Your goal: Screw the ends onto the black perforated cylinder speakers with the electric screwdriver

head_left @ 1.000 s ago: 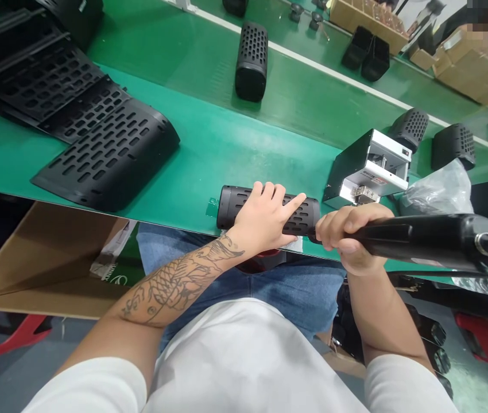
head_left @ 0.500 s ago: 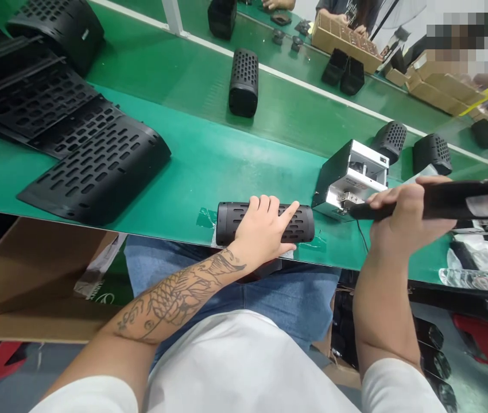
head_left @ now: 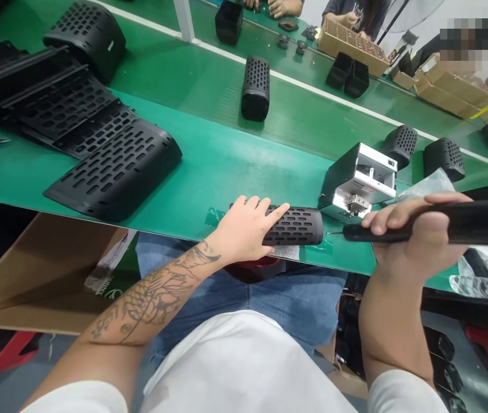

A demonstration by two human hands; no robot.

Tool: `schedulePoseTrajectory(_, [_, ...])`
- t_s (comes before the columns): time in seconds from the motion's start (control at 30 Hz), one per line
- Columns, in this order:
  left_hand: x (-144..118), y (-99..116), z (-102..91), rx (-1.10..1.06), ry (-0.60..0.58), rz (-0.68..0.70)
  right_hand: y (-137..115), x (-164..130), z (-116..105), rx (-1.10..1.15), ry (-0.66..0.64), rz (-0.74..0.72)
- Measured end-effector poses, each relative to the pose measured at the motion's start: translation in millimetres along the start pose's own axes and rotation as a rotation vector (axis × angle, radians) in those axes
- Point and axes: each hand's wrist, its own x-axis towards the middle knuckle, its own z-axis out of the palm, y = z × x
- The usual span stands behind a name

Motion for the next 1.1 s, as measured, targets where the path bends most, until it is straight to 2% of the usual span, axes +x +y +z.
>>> schedulePoseTrajectory(0.13, [-2,4,2.5,-0.016,0.031,-0.004,-16,-31,45,0.206,-0.274,0.043])
schedulePoseTrajectory(0.23, [-2,6,3.8,-0.015,0.055,-0.001,-8,-43,71,0.246,-0.366,0.033])
schedulePoseTrajectory(0.33, [-2,5,5.0,-0.024,0.074,0.008,2,-43,84,0.214,-0.406,0.04])
schedulePoseTrajectory(0.6, [-1,5,4.1,-0.051,0.067,0.013,10,-44,88,0.201,-0.516,0.072])
schedulePoseTrajectory(0.83, [0,9,-1.6,-0.051,0.025,-0.005,16,-52,83,0.224,-0.6,0.052])
schedulePoseTrajectory(1.1, [-1,7,-0.3,-0.054,0.035,-0.003,38,-60,71,0.237,-0.658,0.053])
